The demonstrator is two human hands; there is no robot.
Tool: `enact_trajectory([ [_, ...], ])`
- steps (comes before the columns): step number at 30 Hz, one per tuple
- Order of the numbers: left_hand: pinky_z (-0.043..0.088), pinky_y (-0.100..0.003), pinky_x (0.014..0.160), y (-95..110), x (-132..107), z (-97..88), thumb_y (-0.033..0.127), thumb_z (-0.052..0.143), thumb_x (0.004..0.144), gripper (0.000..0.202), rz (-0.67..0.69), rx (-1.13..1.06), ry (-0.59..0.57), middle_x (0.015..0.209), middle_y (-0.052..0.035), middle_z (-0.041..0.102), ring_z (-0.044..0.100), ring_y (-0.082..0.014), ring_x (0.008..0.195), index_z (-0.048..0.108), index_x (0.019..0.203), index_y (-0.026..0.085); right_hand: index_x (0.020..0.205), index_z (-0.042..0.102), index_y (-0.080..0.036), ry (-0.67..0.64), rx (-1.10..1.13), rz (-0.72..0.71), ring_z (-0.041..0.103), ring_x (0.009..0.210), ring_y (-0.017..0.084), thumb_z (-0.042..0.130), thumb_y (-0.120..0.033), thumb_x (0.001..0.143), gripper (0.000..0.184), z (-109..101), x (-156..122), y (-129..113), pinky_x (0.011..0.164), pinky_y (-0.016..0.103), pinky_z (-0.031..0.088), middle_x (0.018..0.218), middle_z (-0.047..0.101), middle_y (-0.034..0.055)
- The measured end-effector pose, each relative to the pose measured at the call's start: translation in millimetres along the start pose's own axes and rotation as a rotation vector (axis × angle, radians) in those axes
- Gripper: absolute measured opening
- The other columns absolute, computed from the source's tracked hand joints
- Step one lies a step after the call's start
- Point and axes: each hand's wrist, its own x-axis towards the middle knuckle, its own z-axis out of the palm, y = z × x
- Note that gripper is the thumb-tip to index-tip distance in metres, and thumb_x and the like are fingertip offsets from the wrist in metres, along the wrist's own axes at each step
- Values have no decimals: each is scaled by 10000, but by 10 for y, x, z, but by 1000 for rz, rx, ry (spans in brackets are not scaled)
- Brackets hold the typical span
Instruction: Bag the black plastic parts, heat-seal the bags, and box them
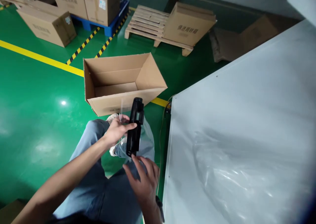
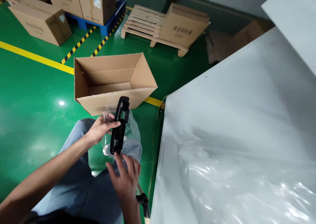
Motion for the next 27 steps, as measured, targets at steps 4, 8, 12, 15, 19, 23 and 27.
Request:
enact_trajectory([
  [4, 503, -203, 555, 408, 203, 28, 512, 1066, 429, 725, 72, -62, 39, 850, 11, 660, 659, -149, 742, 573, 864, 206, 1002, 793, -298, 99, 157, 87, 734, 836, 216, 748, -232, 967, 88, 190, 244, -11, 808, 376, 572, 862, 777, 31],
  [8, 501, -170, 530, 732, 380, 31, 485, 1092, 400, 737, 167, -154, 91, 775, 61, 576, 603, -97, 679, 579, 846, 200, 1023, 761, -202, 98, 592, 853, 768, 847, 279, 641, -601, 1002, 417, 453, 514, 97, 769, 443, 625, 934, 796, 119],
  [12, 504, -169, 497, 909, 614, -33, 455, 1109, 393, 749, 189, -213, 99, 726, 93, 528, 532, -58, 581, 590, 867, 197, 1132, 735, -187, 31, 1040, 1202, 784, 934, 282, 665, -767, 905, 626, 733, 997, 310, 872, 465, 645, 983, 799, 105],
  [15, 446, -164, 437, 981, 863, -126, 422, 1118, 381, 758, 180, -239, 91, 666, 112, 496, 449, -36, 499, 599, 882, 191, 934, 727, -209, 117, 1099, 1223, 718, 787, 218, 803, -720, 808, 531, 881, 1416, 515, 798, 403, 625, 792, 724, 23],
  [19, 536, -199, 493, 1085, 1285, -248, 337, 1109, 426, 736, 171, -247, 120, 714, 78, 596, 588, -83, 555, 616, 952, 185, 932, 760, -204, 72, 1146, 1104, 624, 708, 174, 832, -690, 803, 508, 1016, 1842, 780, 753, 370, 584, 694, 620, -27],
  [23, 556, -203, 524, 1214, 1825, -345, 285, 1055, 546, 606, 210, -245, 89, 684, 78, 582, 572, -76, 538, 597, 933, 188, 1202, 776, -188, -37, 1007, 965, 632, 686, 193, 659, -758, 910, 651, 1223, 1936, 970, 688, 363, 564, 709, 651, -3],
  [27, 559, -217, 547, 1299, 2466, -458, 275, 1015, 606, 553, 224, -153, 137, 705, 67, 597, 585, -86, 556, 544, 885, 202, 1067, 805, -174, -84, 775, 960, 587, 581, 186, 593, -838, 906, 715, 1514, 1732, 1061, 573, 325, 513, 626, 625, 0],
])
